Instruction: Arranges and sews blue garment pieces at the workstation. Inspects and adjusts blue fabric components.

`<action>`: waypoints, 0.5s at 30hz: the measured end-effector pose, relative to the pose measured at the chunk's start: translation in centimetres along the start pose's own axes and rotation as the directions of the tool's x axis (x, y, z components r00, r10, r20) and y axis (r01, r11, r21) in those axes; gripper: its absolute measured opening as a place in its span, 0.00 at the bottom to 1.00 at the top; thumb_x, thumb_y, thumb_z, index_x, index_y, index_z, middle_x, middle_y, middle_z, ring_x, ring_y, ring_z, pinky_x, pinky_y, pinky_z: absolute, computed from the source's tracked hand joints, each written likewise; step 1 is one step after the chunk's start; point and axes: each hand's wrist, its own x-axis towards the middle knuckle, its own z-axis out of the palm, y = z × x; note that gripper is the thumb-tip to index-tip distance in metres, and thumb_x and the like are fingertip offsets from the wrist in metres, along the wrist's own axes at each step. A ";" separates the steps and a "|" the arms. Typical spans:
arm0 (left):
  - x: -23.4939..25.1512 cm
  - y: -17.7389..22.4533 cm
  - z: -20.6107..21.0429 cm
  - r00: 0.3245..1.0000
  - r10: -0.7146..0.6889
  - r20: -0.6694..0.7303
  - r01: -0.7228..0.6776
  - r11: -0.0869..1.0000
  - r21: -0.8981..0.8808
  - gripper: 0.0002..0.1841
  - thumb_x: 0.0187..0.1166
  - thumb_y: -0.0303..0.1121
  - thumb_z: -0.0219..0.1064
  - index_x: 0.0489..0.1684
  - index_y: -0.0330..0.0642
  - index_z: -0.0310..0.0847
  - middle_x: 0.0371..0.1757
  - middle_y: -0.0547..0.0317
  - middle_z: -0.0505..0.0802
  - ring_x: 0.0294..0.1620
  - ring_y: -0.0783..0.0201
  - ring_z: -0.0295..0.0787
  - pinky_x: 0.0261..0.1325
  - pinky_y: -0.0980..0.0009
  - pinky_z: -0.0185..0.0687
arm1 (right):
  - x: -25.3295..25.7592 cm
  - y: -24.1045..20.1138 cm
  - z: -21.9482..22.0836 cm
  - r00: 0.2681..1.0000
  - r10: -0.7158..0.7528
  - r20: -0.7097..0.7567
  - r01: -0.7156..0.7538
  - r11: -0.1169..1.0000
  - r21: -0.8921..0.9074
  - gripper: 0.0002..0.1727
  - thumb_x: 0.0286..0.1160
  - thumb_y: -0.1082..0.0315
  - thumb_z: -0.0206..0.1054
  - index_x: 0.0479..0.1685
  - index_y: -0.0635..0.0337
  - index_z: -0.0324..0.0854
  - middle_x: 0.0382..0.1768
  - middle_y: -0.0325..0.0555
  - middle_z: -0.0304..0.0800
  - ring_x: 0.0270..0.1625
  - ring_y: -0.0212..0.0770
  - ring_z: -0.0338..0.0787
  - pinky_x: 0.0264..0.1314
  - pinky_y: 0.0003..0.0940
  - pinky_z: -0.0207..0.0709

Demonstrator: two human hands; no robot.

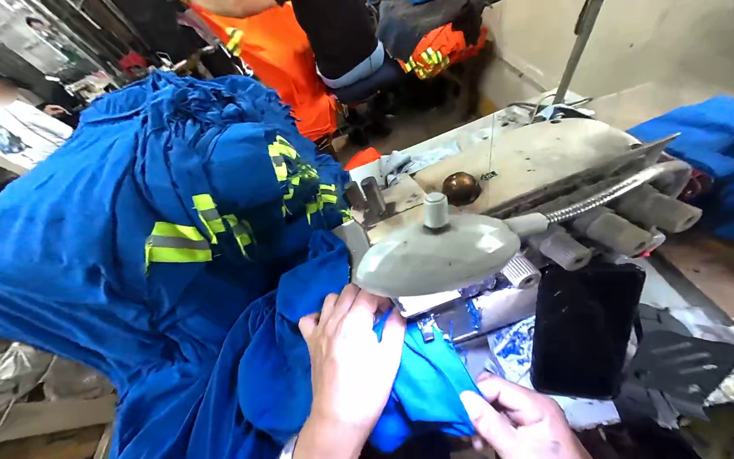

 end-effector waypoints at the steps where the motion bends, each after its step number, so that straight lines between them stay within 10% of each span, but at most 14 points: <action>1: 0.2 -0.1 0.0 1.000 0.003 0.010 -0.003 1.000 -0.002 0.11 0.72 0.48 0.66 0.32 0.55 0.90 0.31 0.70 0.88 0.38 0.65 0.86 0.49 0.47 0.73 | 0.0 0.1 0.1 1.000 -0.009 0.001 0.009 1.000 0.003 0.07 0.80 0.72 0.68 0.33 0.61 0.87 0.29 0.34 0.89 0.28 0.23 0.87 0.31 0.22 0.85; 15: -1.6 -2.2 -4.1 0.960 0.208 0.189 -0.153 0.951 -0.267 0.11 0.82 0.46 0.67 0.38 0.52 0.90 0.42 0.64 0.91 0.50 0.66 0.83 0.64 0.55 0.64 | 2.2 0.3 2.0 0.991 -0.052 -0.126 0.038 0.993 -0.113 0.16 0.72 0.66 0.77 0.17 0.59 0.81 0.17 0.33 0.83 0.18 0.19 0.79 0.19 0.18 0.74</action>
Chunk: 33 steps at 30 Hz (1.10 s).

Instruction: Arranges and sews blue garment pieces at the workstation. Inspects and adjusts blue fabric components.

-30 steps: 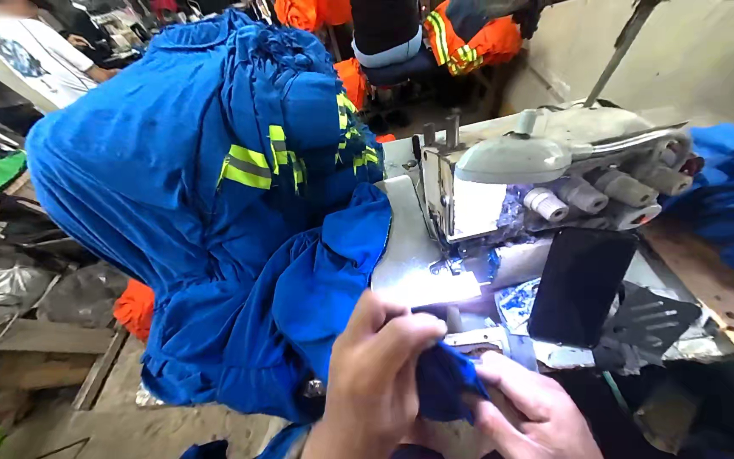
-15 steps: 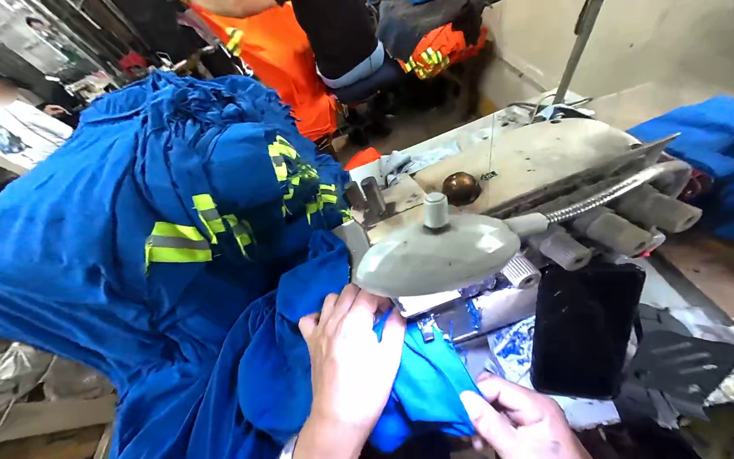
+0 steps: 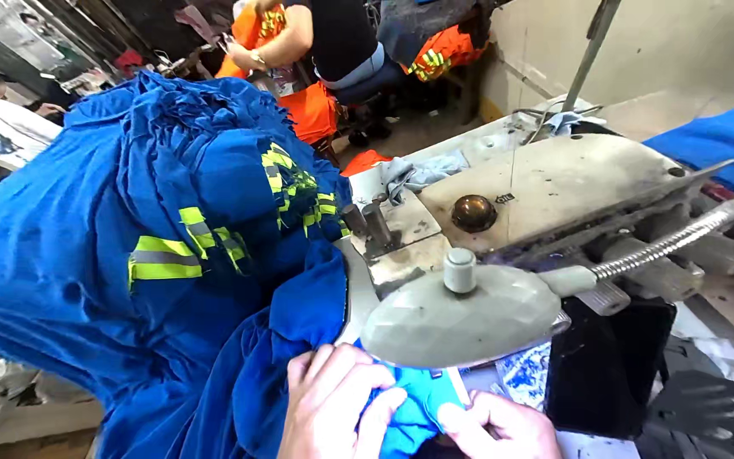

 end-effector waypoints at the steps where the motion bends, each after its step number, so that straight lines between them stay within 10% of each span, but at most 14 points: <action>1: -0.2 0.3 -0.4 1.000 0.005 -0.023 -0.006 0.999 -0.043 0.10 0.83 0.44 0.68 0.37 0.52 0.89 0.41 0.65 0.91 0.50 0.69 0.83 0.65 0.58 0.64 | -0.1 -0.4 -0.5 0.999 -0.036 0.003 0.036 0.999 -0.026 0.15 0.74 0.66 0.75 0.20 0.60 0.83 0.19 0.34 0.84 0.20 0.19 0.81 0.21 0.18 0.76; 5: 0.5 2.4 -3.2 0.989 0.112 -0.099 -0.119 0.991 -0.061 0.12 0.86 0.43 0.65 0.37 0.48 0.88 0.42 0.62 0.93 0.52 0.69 0.85 0.69 0.63 0.66 | 1.7 -3.9 -1.6 0.934 -0.328 0.140 0.353 0.903 -0.244 0.16 0.75 0.61 0.77 0.52 0.65 0.92 0.49 0.50 0.92 0.35 0.23 0.86 0.34 0.15 0.81; 8: 0.9 3.6 -3.3 0.966 0.214 -0.145 -0.219 0.975 -0.025 0.12 0.87 0.43 0.64 0.38 0.49 0.90 0.40 0.63 0.94 0.50 0.70 0.86 0.66 0.63 0.68 | 3.6 -5.2 -0.8 0.886 -0.279 0.370 0.389 0.882 -0.268 0.19 0.78 0.53 0.73 0.53 0.60 0.91 0.49 0.46 0.94 0.43 0.27 0.91 0.46 0.25 0.86; 11: 0.6 3.6 -3.1 0.961 0.214 -0.175 -0.222 0.975 -0.028 0.13 0.87 0.45 0.64 0.40 0.51 0.92 0.40 0.61 0.92 0.48 0.69 0.86 0.62 0.59 0.68 | 3.8 -6.1 -1.2 0.841 -0.060 0.538 0.042 0.998 0.047 0.11 0.81 0.59 0.70 0.46 0.57 0.88 0.32 0.34 0.92 0.24 0.26 0.89 0.23 0.24 0.86; 14: -2.3 2.3 -2.1 0.988 0.069 -0.140 -0.047 0.987 0.153 0.31 0.73 0.69 0.65 0.50 0.49 0.89 0.48 0.56 0.93 0.50 0.58 0.90 0.55 0.49 0.78 | 3.2 -5.7 -2.3 0.769 0.133 0.626 -0.297 0.940 0.166 0.07 0.83 0.60 0.68 0.48 0.52 0.85 0.27 0.35 0.89 0.18 0.30 0.86 0.18 0.28 0.84; 16: -4.8 1.0 -0.5 0.998 0.011 -0.061 0.001 0.980 0.199 0.27 0.68 0.57 0.73 0.53 0.44 0.88 0.51 0.47 0.92 0.53 0.44 0.90 0.55 0.38 0.79 | 2.7 -5.9 -2.8 0.771 0.227 0.596 -0.373 0.918 0.132 0.08 0.80 0.59 0.69 0.48 0.50 0.84 0.24 0.34 0.87 0.16 0.30 0.84 0.17 0.27 0.82; 20: -4.3 -2.7 -4.0 0.993 0.109 -0.044 -0.091 0.952 0.292 0.09 0.73 0.28 0.61 0.37 0.50 0.88 0.38 0.60 0.91 0.41 0.55 0.90 0.48 0.41 0.79 | 2.5 -6.2 -3.3 0.838 0.206 0.506 -0.294 0.950 0.101 0.08 0.77 0.57 0.72 0.38 0.50 0.88 0.24 0.31 0.88 0.20 0.27 0.84 0.24 0.24 0.84; 24: 0.0 2.1 -10.2 0.981 -0.110 0.157 0.042 0.922 0.384 0.14 0.78 0.20 0.62 0.46 0.43 0.95 0.61 0.47 0.92 0.66 0.40 0.84 0.68 0.36 0.68 | 2.3 -5.9 -2.9 0.843 0.190 0.503 -0.271 0.958 0.092 0.09 0.80 0.60 0.68 0.46 0.54 0.86 0.35 0.36 0.92 0.24 0.28 0.87 0.28 0.25 0.85; 28: 1.2 1.0 -4.5 0.830 0.526 0.182 -0.556 0.763 0.329 0.10 0.77 0.27 0.65 0.36 0.54 0.92 0.40 0.68 0.94 0.44 0.61 0.89 0.47 0.54 0.80 | 1.5 -5.4 -2.2 0.847 0.255 0.467 -0.352 0.927 0.131 0.12 0.79 0.59 0.69 0.48 0.57 0.84 0.31 0.38 0.89 0.21 0.29 0.84 0.24 0.24 0.83; 33: 2.5 0.5 -3.4 0.742 0.520 0.422 -0.666 0.642 0.381 0.09 0.84 0.33 0.61 0.42 0.49 0.90 0.34 0.61 0.89 0.39 0.57 0.86 0.45 0.57 0.78 | 0.5 -4.8 -2.3 0.871 0.227 0.436 -0.323 0.933 0.160 0.11 0.86 0.59 0.62 0.43 0.57 0.84 0.29 0.39 0.88 0.20 0.29 0.83 0.25 0.25 0.83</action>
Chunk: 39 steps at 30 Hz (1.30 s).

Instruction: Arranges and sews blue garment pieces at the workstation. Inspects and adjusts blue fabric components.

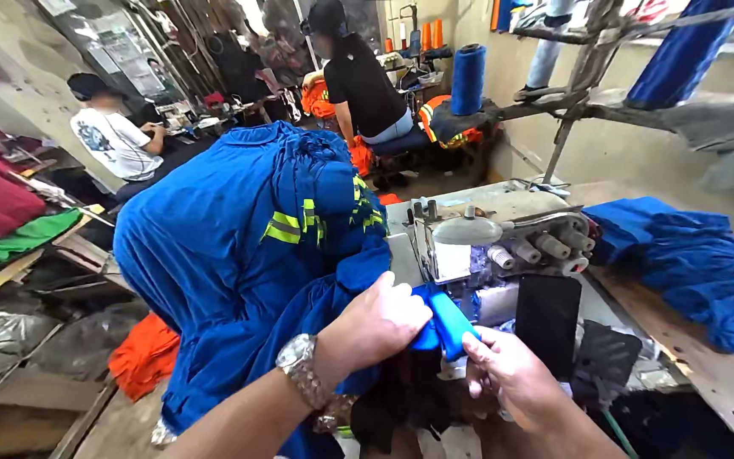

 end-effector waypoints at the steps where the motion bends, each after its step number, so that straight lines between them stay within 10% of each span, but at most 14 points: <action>1: -0.1 -0.1 -0.7 0.998 0.027 0.050 -0.026 0.999 -0.028 0.10 0.84 0.35 0.61 0.36 0.49 0.88 0.33 0.62 0.88 0.40 0.58 0.85 0.46 0.57 0.76 | -0.1 0.1 -0.1 1.000 -0.014 0.000 0.014 1.000 -0.016 0.12 0.87 0.60 0.61 0.42 0.57 0.84 0.28 0.39 0.88 0.20 0.29 0.83 0.25 0.25 0.83; 4: 0.1 -0.2 -3.0 0.988 0.121 0.091 -0.099 0.972 -0.211 0.09 0.69 0.42 0.67 0.21 0.54 0.85 0.36 0.70 0.89 0.42 0.63 0.82 0.41 0.60 0.69 | 0.2 -0.6 -0.3 0.995 -0.096 0.020 0.097 0.991 -0.090 0.14 0.86 0.59 0.62 0.39 0.57 0.87 0.28 0.39 0.90 0.24 0.30 0.87 0.29 0.25 0.85; 8: 0.1 -0.9 -4.0 0.989 0.077 0.128 -0.013 0.897 -0.441 0.07 0.71 0.37 0.69 0.30 0.43 0.86 0.28 0.60 0.87 0.32 0.62 0.87 0.32 0.58 0.82 | 1.5 -2.2 0.4 0.975 -0.216 -0.046 0.208 0.968 -0.138 0.11 0.82 0.63 0.66 0.37 0.60 0.89 0.31 0.47 0.94 0.33 0.37 0.94 0.37 0.30 0.88; 11: -0.2 -0.8 -4.4 0.979 -0.102 0.176 0.147 0.954 -0.263 0.13 0.80 0.44 0.69 0.46 0.43 0.87 0.33 0.57 0.91 0.34 0.58 0.92 0.34 0.53 0.87 | 2.3 -3.4 0.8 0.964 -0.261 -0.053 0.249 0.953 -0.170 0.10 0.82 0.64 0.66 0.43 0.61 0.90 0.39 0.51 0.95 0.39 0.41 0.95 0.39 0.31 0.89; 16: 0.3 -0.3 -7.4 0.923 -0.131 0.361 0.200 0.966 -0.162 0.14 0.86 0.43 0.63 0.35 0.47 0.89 0.32 0.58 0.88 0.34 0.56 0.89 0.32 0.53 0.81 | 3.3 -4.5 0.8 0.970 -0.241 0.039 0.244 0.946 -0.215 0.11 0.81 0.65 0.68 0.52 0.60 0.90 0.45 0.50 0.95 0.39 0.41 0.95 0.40 0.32 0.91; 21: 1.4 0.5 -8.8 0.949 -0.050 0.311 0.103 0.983 -0.155 0.10 0.84 0.37 0.65 0.35 0.44 0.88 0.32 0.57 0.88 0.32 0.56 0.89 0.31 0.54 0.83 | 3.2 -5.4 0.4 0.933 -0.079 0.350 0.220 0.896 -0.387 0.17 0.77 0.59 0.71 0.59 0.55 0.86 0.48 0.39 0.94 0.48 0.32 0.93 0.52 0.30 0.88; 28: 4.1 1.9 -7.2 0.997 -0.019 0.071 0.020 1.000 -0.013 0.06 0.78 0.34 0.71 0.30 0.48 0.87 0.24 0.63 0.85 0.23 0.62 0.84 0.22 0.63 0.77 | 1.3 -3.6 0.5 0.950 -0.086 0.301 0.241 0.817 -0.524 0.21 0.75 0.49 0.74 0.60 0.52 0.87 0.50 0.34 0.94 0.53 0.29 0.92 0.58 0.32 0.87; 34: 5.2 1.9 -6.4 0.879 0.131 0.458 0.031 0.944 -0.329 0.12 0.84 0.32 0.65 0.61 0.41 0.84 0.51 0.49 0.90 0.49 0.49 0.91 0.47 0.46 0.86 | -0.6 0.1 1.0 0.973 -0.128 0.190 0.199 0.884 -0.423 0.19 0.70 0.54 0.77 0.56 0.52 0.86 0.45 0.34 0.94 0.44 0.29 0.93 0.47 0.34 0.91; 39: 5.2 -0.2 -7.4 0.904 0.022 0.427 0.073 0.976 -0.204 0.17 0.81 0.46 0.70 0.30 0.39 0.88 0.29 0.52 0.90 0.37 0.50 0.91 0.37 0.48 0.84 | 1.7 -2.2 0.1 0.945 -0.239 0.222 0.320 0.815 -0.483 0.18 0.75 0.67 0.67 0.63 0.57 0.86 0.55 0.38 0.94 0.54 0.29 0.93 0.59 0.29 0.88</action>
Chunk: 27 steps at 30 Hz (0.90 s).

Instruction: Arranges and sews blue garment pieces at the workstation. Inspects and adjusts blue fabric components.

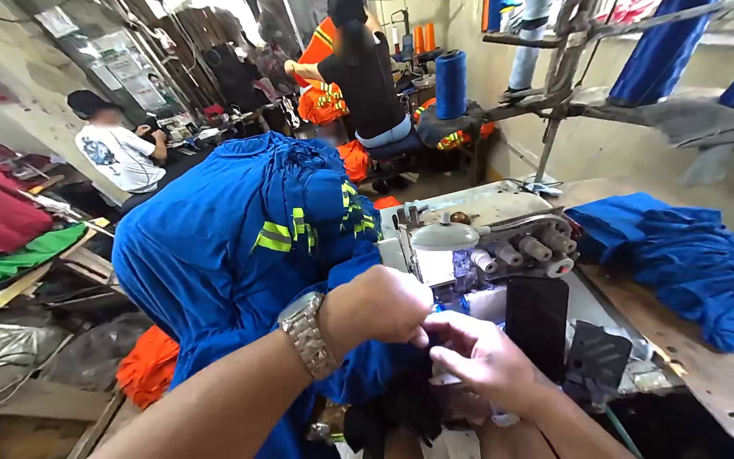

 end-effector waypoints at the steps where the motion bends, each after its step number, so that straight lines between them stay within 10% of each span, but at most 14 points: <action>1: 0.0 -0.2 -0.3 1.000 -0.015 0.003 0.015 0.999 0.037 0.16 0.80 0.45 0.71 0.29 0.41 0.89 0.29 0.54 0.90 0.37 0.52 0.91 0.37 0.49 0.83 | 0.6 0.0 -0.4 1.000 0.004 -0.029 -0.004 1.000 -0.010 0.17 0.75 0.68 0.67 0.62 0.54 0.87 0.52 0.37 0.95 0.50 0.29 0.93 0.55 0.29 0.89; 10: -0.1 0.0 -2.3 0.992 0.000 0.123 0.002 1.000 -0.015 0.14 0.79 0.45 0.72 0.40 0.42 0.89 0.33 0.56 0.90 0.39 0.54 0.90 0.39 0.51 0.82 | 3.1 2.4 -2.6 0.922 -0.386 0.033 0.362 0.827 -0.431 0.09 0.75 0.63 0.71 0.48 0.49 0.94 0.47 0.31 0.93 0.50 0.24 0.89 0.55 0.25 0.85; 17: 0.3 0.8 -3.1 0.990 0.095 0.107 -0.107 0.988 0.107 0.13 0.76 0.48 0.73 0.33 0.48 0.89 0.25 0.62 0.86 0.28 0.60 0.86 0.28 0.57 0.77 | 1.7 1.8 -2.2 0.951 -0.205 0.229 0.237 0.964 -0.118 0.13 0.87 0.61 0.63 0.43 0.60 0.89 0.33 0.39 0.88 0.29 0.26 0.85 0.33 0.23 0.82; 20: 0.6 -1.3 0.4 0.981 0.178 -0.078 -0.157 0.963 0.220 0.18 0.60 0.52 0.81 0.21 0.47 0.87 0.18 0.63 0.84 0.21 0.60 0.85 0.20 0.59 0.75 | -0.6 4.4 -0.9 0.951 -0.268 0.156 0.281 0.957 -0.073 0.18 0.89 0.55 0.61 0.42 0.61 0.86 0.36 0.44 0.87 0.37 0.32 0.86 0.42 0.30 0.82; 27: 0.5 -2.0 0.0 0.956 0.253 -0.151 -0.204 0.939 0.278 0.14 0.64 0.49 0.76 0.21 0.50 0.86 0.17 0.67 0.81 0.19 0.66 0.82 0.18 0.66 0.72 | 0.5 5.0 -0.7 0.954 -0.279 0.109 0.281 0.960 0.004 0.19 0.90 0.56 0.60 0.36 0.60 0.84 0.32 0.42 0.85 0.33 0.30 0.84 0.37 0.27 0.80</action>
